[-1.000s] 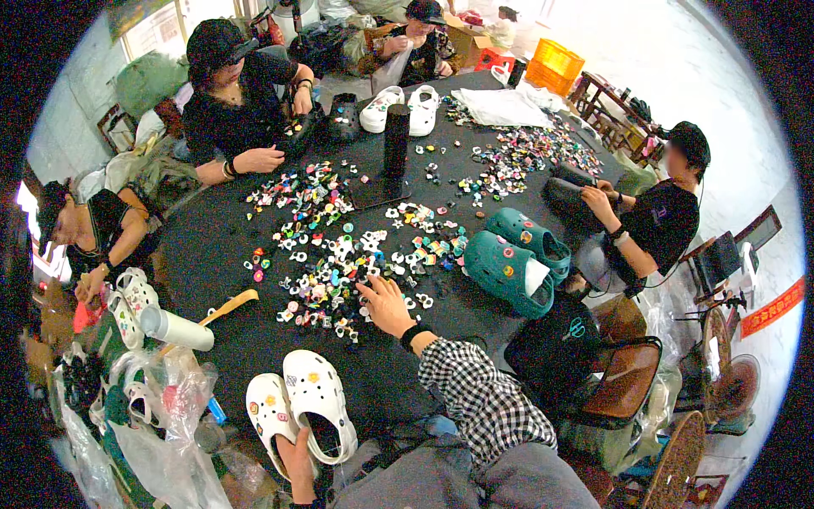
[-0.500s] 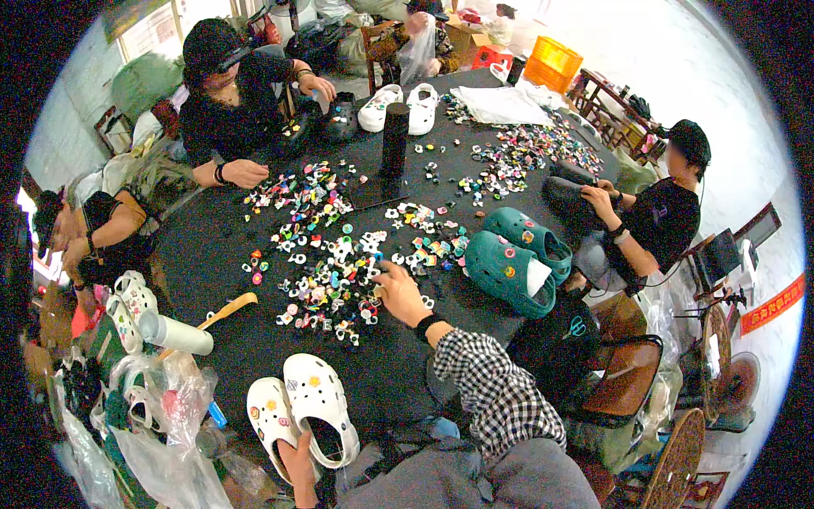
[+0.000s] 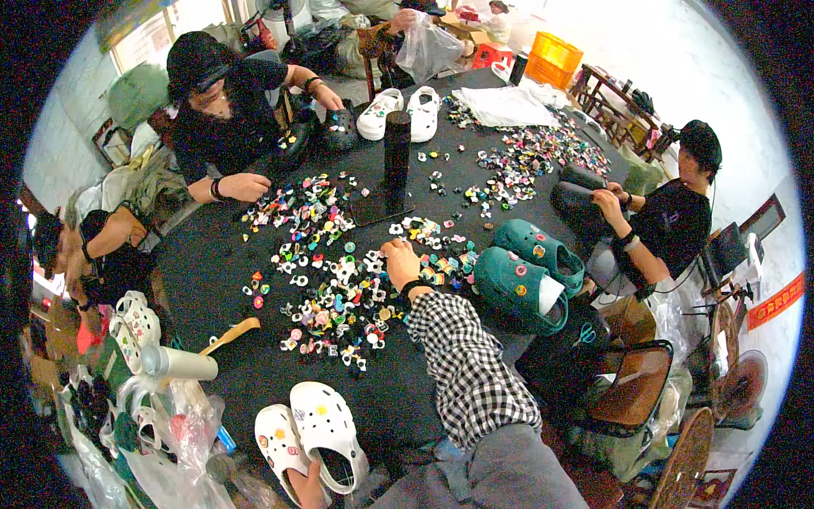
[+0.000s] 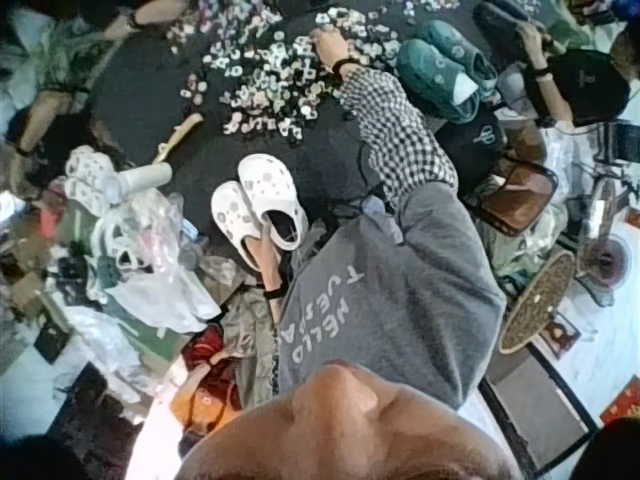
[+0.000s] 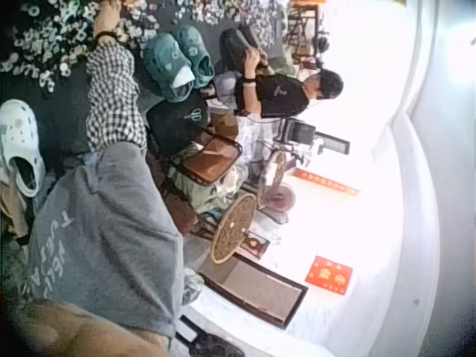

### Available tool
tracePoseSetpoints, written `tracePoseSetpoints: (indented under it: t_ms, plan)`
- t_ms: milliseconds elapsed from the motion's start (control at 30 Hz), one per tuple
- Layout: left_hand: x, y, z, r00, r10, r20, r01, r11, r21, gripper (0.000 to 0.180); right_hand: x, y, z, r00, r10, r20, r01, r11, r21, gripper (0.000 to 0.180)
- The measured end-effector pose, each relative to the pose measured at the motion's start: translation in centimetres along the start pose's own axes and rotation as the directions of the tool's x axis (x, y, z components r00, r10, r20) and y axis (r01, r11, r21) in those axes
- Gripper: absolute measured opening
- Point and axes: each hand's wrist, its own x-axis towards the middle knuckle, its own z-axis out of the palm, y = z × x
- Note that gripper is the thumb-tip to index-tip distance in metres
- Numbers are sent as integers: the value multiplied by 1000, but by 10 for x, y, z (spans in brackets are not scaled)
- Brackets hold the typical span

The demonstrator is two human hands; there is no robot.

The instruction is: Attaching decorative charms into the holes of rubber clogs.

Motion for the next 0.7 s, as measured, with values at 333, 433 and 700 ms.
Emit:
tracePoseSetpoints:
  t_ms: [333, 433, 700]
  plan:
    - [4, -6, -3, 1000, 2, -12, -1, 998, 62, 64, -5, -2, -5, 995, 16, -97, -13, 999, 29, 24]
    - [-1, 10, 1, 998, -54, -24, 55, 997, 62, 64, -6, 4, -13, 995, 48, -82, -49, 999, -13, 24]
    - [3, -6, -1, 1000, -3, 2, 3, 1000, 6, 64, -13, 29, -19, 961, 87, -263, -161, 948, -273, 23]
